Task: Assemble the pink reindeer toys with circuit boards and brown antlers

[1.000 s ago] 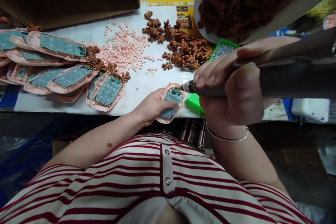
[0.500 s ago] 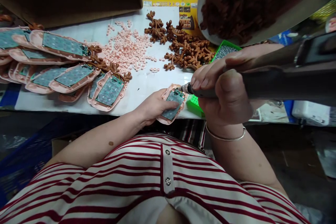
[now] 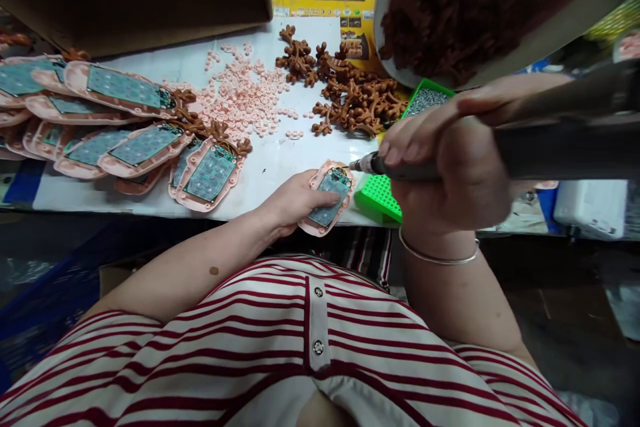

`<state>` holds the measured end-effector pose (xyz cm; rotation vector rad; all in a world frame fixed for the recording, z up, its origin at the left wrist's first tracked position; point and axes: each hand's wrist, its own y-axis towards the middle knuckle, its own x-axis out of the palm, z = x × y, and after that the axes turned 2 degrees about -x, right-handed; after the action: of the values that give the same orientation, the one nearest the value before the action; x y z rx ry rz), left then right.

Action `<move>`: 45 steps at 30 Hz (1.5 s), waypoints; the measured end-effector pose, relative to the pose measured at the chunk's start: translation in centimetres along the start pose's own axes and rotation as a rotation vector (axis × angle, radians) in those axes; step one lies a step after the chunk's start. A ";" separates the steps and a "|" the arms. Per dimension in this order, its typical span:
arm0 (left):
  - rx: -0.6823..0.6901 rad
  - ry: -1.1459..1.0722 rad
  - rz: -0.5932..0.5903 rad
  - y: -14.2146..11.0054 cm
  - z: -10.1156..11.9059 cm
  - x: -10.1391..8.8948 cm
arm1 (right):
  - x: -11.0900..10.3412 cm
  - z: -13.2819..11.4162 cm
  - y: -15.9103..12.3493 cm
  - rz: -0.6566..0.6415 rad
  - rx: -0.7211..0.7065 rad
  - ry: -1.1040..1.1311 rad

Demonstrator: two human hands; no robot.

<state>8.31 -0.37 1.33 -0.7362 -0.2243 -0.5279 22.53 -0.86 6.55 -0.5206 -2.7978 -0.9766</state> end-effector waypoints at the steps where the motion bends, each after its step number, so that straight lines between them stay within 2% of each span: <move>1: -0.008 -0.009 0.005 0.0 0.0 0.0 | -0.2 -0.3 0.2 0.059 -0.093 0.053; 3: -0.012 -0.021 0.015 -0.1 0.0 0.0 | -1.1 -0.5 0.5 0.152 -0.225 0.069; 6: -0.007 -0.028 0.020 -0.1 0.1 -0.1 | -3.5 0.4 0.5 0.233 -0.252 -0.106; 9: -0.010 -0.014 0.019 -0.1 0.1 -0.1 | -5.8 1.8 0.0 0.250 -0.247 -0.237; 12: -0.002 -0.003 0.020 -0.1 0.1 -0.1 | -6.6 2.6 -0.4 0.210 -0.221 -0.251; 16: 0.007 -0.001 0.011 -0.1 0.1 -0.2 | -6.2 2.8 -0.4 0.183 -0.186 -0.199; 22: 0.009 -0.023 0.006 -0.2 0.1 -0.1 | -5.9 3.5 -0.6 0.196 -0.152 -0.251; 29: 0.017 -0.036 0.000 -0.1 0.0 -0.2 | -5.9 3.8 -0.8 0.169 -0.051 -0.224; 40: 0.064 -0.077 0.023 0.1 -0.1 -0.4 | -6.2 4.1 -1.1 0.141 -0.090 -0.262; 45: 0.079 -0.125 0.045 0.3 -0.1 -0.3 | -4.9 2.3 -0.4 0.193 -0.199 -0.142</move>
<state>8.23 -0.17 1.02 -0.6965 -0.3423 -0.4283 26.96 -1.10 3.34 -0.9008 -2.7171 -1.2255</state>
